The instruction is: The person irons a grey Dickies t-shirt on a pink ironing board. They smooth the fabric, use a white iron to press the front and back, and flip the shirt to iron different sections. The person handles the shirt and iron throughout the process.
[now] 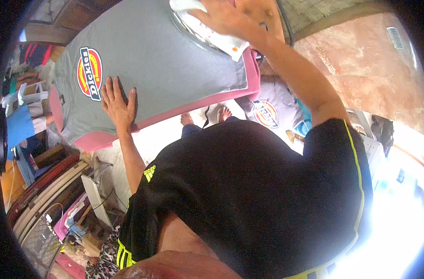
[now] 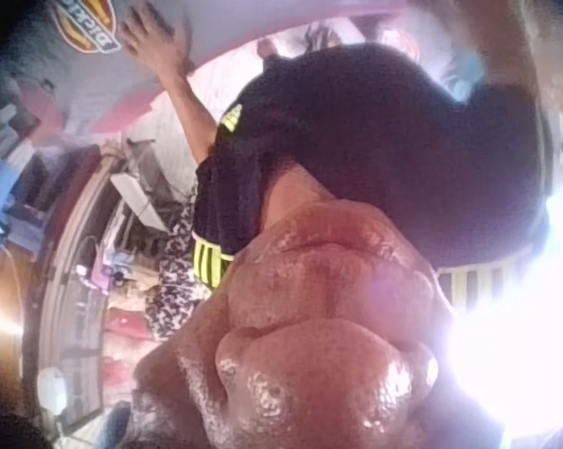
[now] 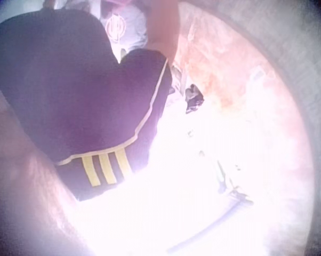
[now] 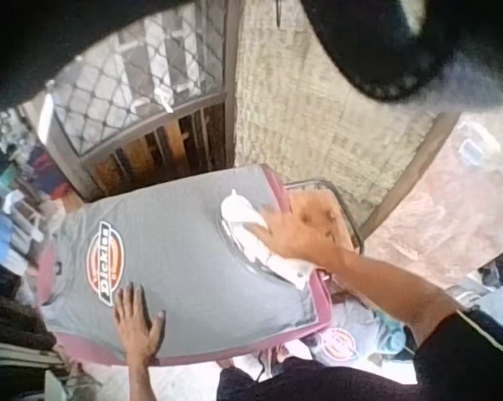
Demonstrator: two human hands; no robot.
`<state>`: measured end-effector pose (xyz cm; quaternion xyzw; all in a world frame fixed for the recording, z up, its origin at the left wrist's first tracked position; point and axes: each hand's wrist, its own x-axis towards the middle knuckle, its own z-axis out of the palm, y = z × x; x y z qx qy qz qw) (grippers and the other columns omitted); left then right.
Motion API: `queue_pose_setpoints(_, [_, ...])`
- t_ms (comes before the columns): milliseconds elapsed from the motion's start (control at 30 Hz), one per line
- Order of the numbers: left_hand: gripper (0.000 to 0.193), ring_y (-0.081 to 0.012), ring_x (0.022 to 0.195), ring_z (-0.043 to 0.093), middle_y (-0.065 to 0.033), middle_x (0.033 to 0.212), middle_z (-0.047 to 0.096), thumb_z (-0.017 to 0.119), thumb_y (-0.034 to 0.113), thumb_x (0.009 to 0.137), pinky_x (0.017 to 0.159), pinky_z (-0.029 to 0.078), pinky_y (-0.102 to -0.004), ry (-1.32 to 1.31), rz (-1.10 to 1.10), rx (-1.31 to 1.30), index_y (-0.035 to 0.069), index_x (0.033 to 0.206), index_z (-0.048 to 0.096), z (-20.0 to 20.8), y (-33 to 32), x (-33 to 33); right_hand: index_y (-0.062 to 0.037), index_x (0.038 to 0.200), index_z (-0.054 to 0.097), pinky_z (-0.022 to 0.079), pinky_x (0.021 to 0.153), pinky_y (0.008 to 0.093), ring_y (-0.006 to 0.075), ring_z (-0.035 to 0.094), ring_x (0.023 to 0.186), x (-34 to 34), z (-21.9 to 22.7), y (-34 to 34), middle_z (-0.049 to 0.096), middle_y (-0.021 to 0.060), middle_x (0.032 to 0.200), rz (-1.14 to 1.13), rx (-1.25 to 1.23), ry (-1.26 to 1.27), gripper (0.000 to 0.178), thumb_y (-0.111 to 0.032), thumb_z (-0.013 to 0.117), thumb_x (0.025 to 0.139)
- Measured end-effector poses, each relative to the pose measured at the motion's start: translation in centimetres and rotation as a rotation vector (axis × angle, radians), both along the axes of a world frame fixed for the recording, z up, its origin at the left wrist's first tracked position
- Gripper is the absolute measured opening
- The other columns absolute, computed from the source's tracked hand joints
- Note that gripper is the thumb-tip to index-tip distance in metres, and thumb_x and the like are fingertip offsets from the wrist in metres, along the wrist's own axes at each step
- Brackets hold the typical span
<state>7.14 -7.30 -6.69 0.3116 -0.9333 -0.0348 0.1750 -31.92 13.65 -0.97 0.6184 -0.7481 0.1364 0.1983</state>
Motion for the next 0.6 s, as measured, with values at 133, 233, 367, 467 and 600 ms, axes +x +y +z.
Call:
queue_pose_setpoints(133, [0.074,-0.0341,0.152,0.021,-0.0088,0.163,0.031,0.054,0.059,0.093,0.122,0.015,-0.0535,-0.030,0.034,-0.010,0.018,0.154,0.041,0.0,0.2,0.5,-0.0044,0.129,0.057,0.054,0.080,0.0484,0.0408,0.069,0.084,2.3,3.6,1.0,0.069,0.0239,0.095,-0.300,0.129,-0.631,0.050,-0.047,0.052,0.102])
queue_pose_setpoints(233, [0.076,-0.0359,0.152,0.023,-0.0105,0.162,0.033,0.056,0.060,0.090,0.121,0.014,-0.0535,-0.036,0.080,0.000,0.017,0.151,0.045,0.8,0.6,1.6,-0.0008,0.125,0.061,0.052,0.087,0.0521,0.0457,0.066,0.095,-0.1,4.5,-2.1,0.068,0.0285,0.100,-0.260,-0.024,-0.611,0.054,-0.049,0.050,0.101])
queue_pose_setpoints(367, [0.077,-0.0353,0.152,0.024,-0.0090,0.163,0.032,0.052,0.065,0.091,0.121,0.016,-0.0549,0.008,0.026,-0.012,0.020,0.152,0.044,-0.3,0.2,0.9,0.0017,0.135,0.054,0.053,0.091,0.0525,0.0494,0.064,0.107,-10.9,3.7,-7.7,0.063,0.0326,0.119,-0.541,0.166,-0.641,0.066,-0.053,0.050,0.098])
queue_pose_setpoints(467, [0.077,-0.0357,0.151,0.025,-0.0092,0.162,0.033,0.052,0.066,0.091,0.121,0.017,-0.0558,-0.001,0.015,-0.017,0.020,0.152,0.045,-0.3,0.1,-0.4,0.0012,0.135,0.055,0.053,0.092,0.0525,0.0436,0.066,0.109,-14.2,3.1,-10.0,0.062,0.0319,0.123,-0.506,0.235,-0.202,0.070,-0.057,0.050,0.096])
queue_pose_setpoints(600, [0.075,-0.0358,0.150,0.026,-0.0091,0.161,0.035,0.052,0.066,0.091,0.120,0.018,-0.0574,0.049,-0.031,-0.027,0.021,0.151,0.046,-0.5,-0.2,-0.7,0.0021,0.132,0.055,0.053,0.093,0.0504,0.0422,0.067,0.105,-12.2,2.2,-8.1,0.066,0.0309,0.112,-0.363,0.166,-0.440,0.066,-0.054,0.051,0.098])
